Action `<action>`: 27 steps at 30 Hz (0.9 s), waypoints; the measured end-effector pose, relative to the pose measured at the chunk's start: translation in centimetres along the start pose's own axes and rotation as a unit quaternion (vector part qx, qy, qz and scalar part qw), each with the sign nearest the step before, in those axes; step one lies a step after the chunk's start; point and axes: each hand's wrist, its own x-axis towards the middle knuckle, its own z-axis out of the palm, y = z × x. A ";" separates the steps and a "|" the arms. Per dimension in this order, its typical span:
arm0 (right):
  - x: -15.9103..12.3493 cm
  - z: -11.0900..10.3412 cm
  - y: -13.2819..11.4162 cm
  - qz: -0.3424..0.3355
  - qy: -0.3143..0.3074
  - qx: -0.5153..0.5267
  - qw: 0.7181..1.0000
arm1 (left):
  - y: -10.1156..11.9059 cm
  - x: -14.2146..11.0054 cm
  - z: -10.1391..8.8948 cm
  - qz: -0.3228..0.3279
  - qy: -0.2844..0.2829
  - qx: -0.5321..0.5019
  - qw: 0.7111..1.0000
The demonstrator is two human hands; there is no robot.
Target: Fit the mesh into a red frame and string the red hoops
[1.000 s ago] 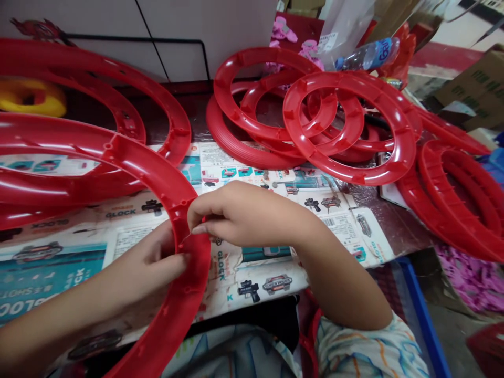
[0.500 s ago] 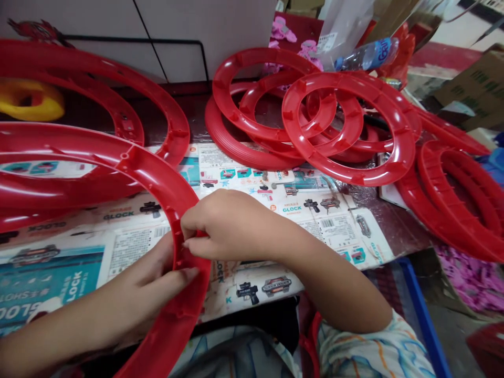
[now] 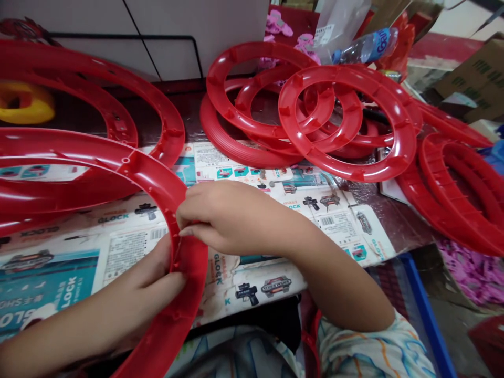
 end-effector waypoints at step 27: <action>0.4 1.4 -0.1 0.033 -0.002 0.041 0.999 | 0.6 0.0 0.8 -0.069 0.056 -0.126 0.988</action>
